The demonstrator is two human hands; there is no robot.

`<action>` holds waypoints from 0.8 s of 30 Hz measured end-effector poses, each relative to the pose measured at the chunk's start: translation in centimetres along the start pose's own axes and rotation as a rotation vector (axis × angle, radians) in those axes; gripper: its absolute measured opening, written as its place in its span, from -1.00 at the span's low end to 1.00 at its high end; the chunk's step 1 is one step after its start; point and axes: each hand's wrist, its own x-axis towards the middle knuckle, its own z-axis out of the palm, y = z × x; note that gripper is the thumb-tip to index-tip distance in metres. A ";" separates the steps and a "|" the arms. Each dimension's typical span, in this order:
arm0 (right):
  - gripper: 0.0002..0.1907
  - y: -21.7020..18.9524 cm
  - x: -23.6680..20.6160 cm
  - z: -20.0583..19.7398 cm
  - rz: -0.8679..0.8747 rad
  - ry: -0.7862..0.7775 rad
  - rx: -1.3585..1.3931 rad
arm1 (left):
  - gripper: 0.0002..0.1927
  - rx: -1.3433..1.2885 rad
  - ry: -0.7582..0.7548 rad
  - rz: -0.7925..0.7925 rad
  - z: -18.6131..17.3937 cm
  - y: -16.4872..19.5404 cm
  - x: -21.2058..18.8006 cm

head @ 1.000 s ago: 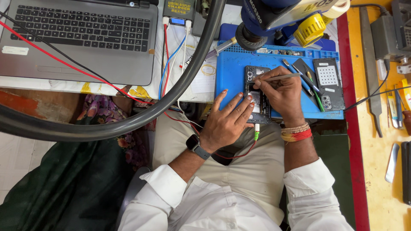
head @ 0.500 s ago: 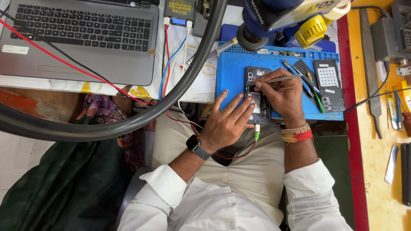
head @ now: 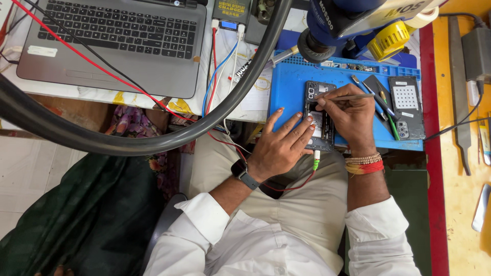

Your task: The person repairs a disassembled smartphone on a blue work mat, using a tool to work on its internal components and connectors. They then handle a second phone with a perforated plate, pressing and aligning it, and finally hold up a phone back cover with a label before setting it down.

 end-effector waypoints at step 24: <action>-0.87 0.9 -0.3 -0.8 -0.010 -0.028 0.010 | -0.49 -0.009 0.000 -0.004 -0.2 0.1 0.1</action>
